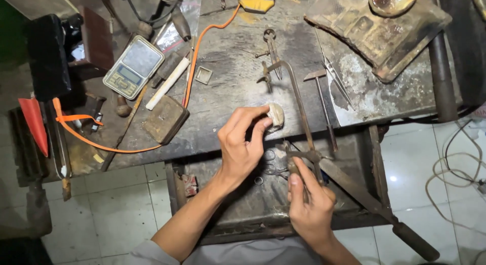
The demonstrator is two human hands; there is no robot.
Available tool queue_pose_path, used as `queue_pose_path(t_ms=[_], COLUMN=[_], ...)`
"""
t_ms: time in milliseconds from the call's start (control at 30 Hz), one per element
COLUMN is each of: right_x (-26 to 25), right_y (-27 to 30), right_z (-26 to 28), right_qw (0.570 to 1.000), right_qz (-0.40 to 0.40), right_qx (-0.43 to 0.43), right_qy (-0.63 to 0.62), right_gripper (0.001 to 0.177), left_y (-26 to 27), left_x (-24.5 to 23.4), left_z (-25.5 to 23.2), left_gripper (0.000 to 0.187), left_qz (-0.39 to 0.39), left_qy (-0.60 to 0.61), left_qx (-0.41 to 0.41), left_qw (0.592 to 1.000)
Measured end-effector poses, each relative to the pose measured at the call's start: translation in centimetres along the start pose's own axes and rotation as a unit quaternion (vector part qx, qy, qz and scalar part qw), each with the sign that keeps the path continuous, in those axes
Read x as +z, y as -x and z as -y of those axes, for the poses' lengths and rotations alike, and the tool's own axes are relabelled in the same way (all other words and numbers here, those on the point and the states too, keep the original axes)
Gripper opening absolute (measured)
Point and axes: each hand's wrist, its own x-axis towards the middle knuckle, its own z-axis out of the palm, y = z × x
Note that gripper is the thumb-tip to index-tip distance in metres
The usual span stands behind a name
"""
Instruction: Using a jeweler's saw to cut through a metal ring shank on a wooden bench pin.
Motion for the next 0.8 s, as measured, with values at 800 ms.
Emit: queue_pose_path(t_ms=[800], right_x=[-1.1], right_y=[0.4], right_z=[-0.2], right_qw=[0.999], right_qz=[0.020], right_qx=[-0.031], right_qy=[0.030], right_gripper=[0.033], left_y=[0.2], left_x=[0.3], left_z=[0.6], left_gripper=[0.007], left_qz=[0.007], left_qy=[0.012], left_qx=[0.021], left_qw=[1.000])
